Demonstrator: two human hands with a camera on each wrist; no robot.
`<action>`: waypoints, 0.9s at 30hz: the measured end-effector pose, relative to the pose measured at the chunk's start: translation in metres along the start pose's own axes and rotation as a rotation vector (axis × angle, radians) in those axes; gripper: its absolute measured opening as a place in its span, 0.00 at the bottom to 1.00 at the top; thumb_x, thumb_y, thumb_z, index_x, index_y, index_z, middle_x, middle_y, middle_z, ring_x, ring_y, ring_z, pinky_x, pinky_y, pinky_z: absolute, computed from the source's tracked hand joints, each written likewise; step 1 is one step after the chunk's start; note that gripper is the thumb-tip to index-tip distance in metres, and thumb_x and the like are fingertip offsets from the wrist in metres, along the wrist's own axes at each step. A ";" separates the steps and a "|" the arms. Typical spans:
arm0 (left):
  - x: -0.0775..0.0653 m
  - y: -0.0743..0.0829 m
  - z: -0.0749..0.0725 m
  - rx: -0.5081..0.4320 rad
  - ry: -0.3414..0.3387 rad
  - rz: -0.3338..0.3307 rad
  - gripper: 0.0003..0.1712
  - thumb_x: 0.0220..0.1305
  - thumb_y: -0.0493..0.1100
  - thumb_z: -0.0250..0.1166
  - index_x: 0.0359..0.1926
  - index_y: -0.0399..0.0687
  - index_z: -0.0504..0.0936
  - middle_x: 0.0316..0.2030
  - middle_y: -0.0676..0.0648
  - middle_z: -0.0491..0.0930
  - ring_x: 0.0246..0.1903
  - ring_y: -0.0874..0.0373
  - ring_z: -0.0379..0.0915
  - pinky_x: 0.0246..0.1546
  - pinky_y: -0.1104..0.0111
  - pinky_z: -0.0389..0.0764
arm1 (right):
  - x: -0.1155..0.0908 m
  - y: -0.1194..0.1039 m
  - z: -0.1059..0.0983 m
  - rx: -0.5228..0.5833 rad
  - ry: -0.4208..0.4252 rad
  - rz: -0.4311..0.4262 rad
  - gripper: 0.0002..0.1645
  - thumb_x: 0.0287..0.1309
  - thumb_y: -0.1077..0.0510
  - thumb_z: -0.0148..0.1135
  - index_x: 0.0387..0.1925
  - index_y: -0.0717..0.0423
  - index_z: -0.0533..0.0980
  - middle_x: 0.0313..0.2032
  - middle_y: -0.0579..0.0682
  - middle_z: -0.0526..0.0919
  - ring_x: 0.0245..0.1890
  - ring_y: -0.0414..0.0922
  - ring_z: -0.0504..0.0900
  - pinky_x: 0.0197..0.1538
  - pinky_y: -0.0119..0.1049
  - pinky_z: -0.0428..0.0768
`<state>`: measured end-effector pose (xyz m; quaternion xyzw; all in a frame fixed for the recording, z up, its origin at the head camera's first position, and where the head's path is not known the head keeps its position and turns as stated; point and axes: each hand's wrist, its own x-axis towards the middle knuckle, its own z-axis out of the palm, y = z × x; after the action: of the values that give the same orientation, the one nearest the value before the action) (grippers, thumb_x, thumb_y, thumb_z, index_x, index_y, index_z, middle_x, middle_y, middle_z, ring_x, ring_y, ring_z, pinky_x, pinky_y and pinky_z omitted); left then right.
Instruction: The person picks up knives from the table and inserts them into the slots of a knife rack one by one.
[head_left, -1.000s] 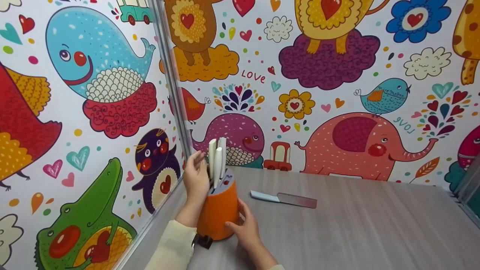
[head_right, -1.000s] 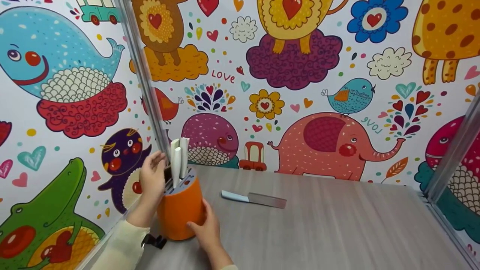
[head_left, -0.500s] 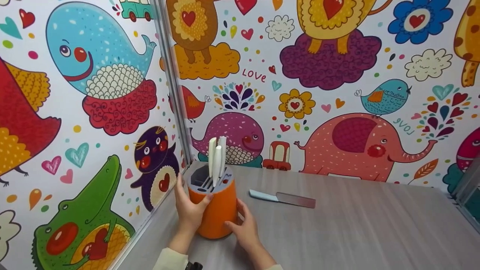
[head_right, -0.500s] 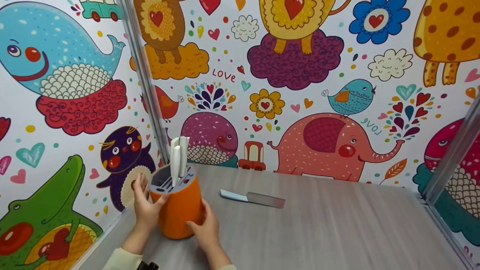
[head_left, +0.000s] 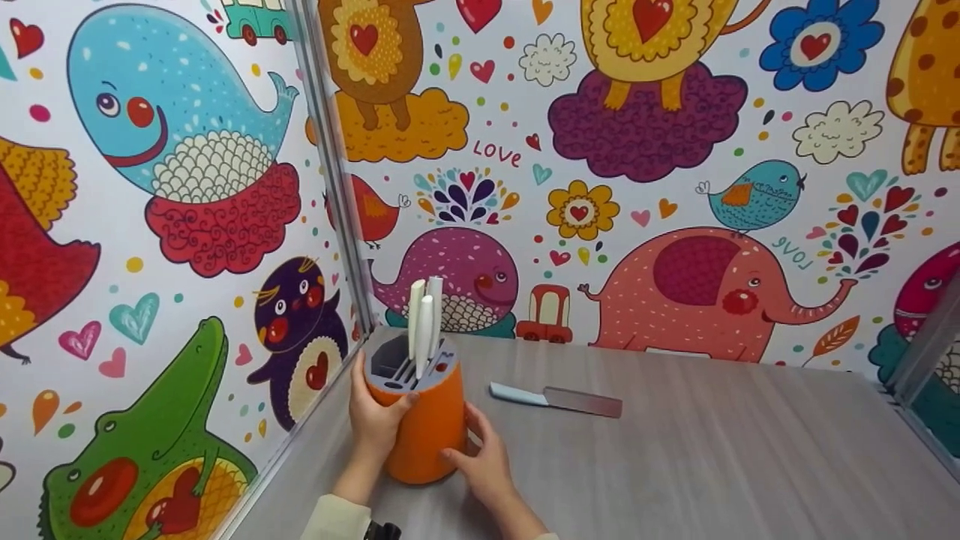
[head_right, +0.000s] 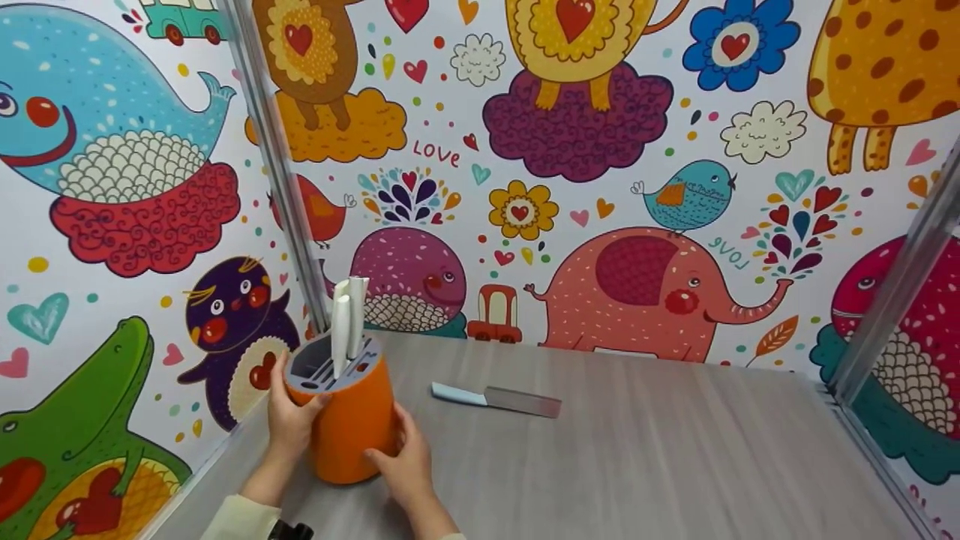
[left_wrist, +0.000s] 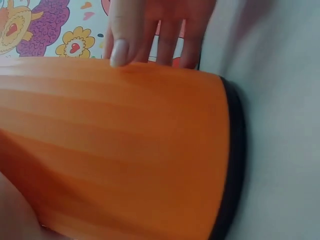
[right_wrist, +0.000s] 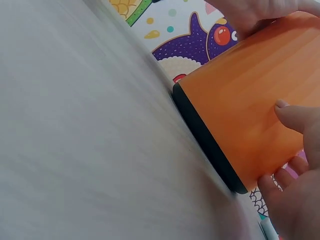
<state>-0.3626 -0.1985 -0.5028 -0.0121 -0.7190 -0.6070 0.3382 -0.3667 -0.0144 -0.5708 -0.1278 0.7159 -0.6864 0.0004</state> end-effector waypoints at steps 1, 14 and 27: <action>0.001 0.000 0.001 0.003 0.007 -0.001 0.59 0.48 0.45 0.78 0.76 0.56 0.52 0.70 0.45 0.65 0.62 0.50 0.68 0.68 0.64 0.70 | 0.001 0.001 -0.001 0.001 -0.008 0.002 0.49 0.49 0.53 0.76 0.72 0.42 0.63 0.70 0.50 0.69 0.70 0.52 0.68 0.70 0.51 0.68; 0.003 -0.002 0.002 0.006 0.030 0.036 0.54 0.46 0.43 0.76 0.73 0.54 0.58 0.64 0.45 0.73 0.56 0.53 0.73 0.55 0.85 0.70 | 0.023 0.017 -0.059 -0.111 0.067 -0.191 0.37 0.56 0.64 0.69 0.67 0.61 0.67 0.66 0.62 0.73 0.66 0.62 0.70 0.66 0.55 0.72; 0.004 -0.001 0.003 -0.020 0.005 0.007 0.53 0.49 0.42 0.75 0.73 0.56 0.57 0.64 0.45 0.73 0.57 0.53 0.73 0.54 0.83 0.73 | 0.046 0.032 -0.096 -0.587 0.121 -0.149 0.45 0.52 0.58 0.72 0.70 0.58 0.64 0.72 0.63 0.62 0.73 0.63 0.59 0.70 0.63 0.62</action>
<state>-0.3673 -0.1978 -0.5019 -0.0164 -0.7120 -0.6131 0.3419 -0.4343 0.0721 -0.5888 -0.1336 0.8711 -0.4546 -0.1293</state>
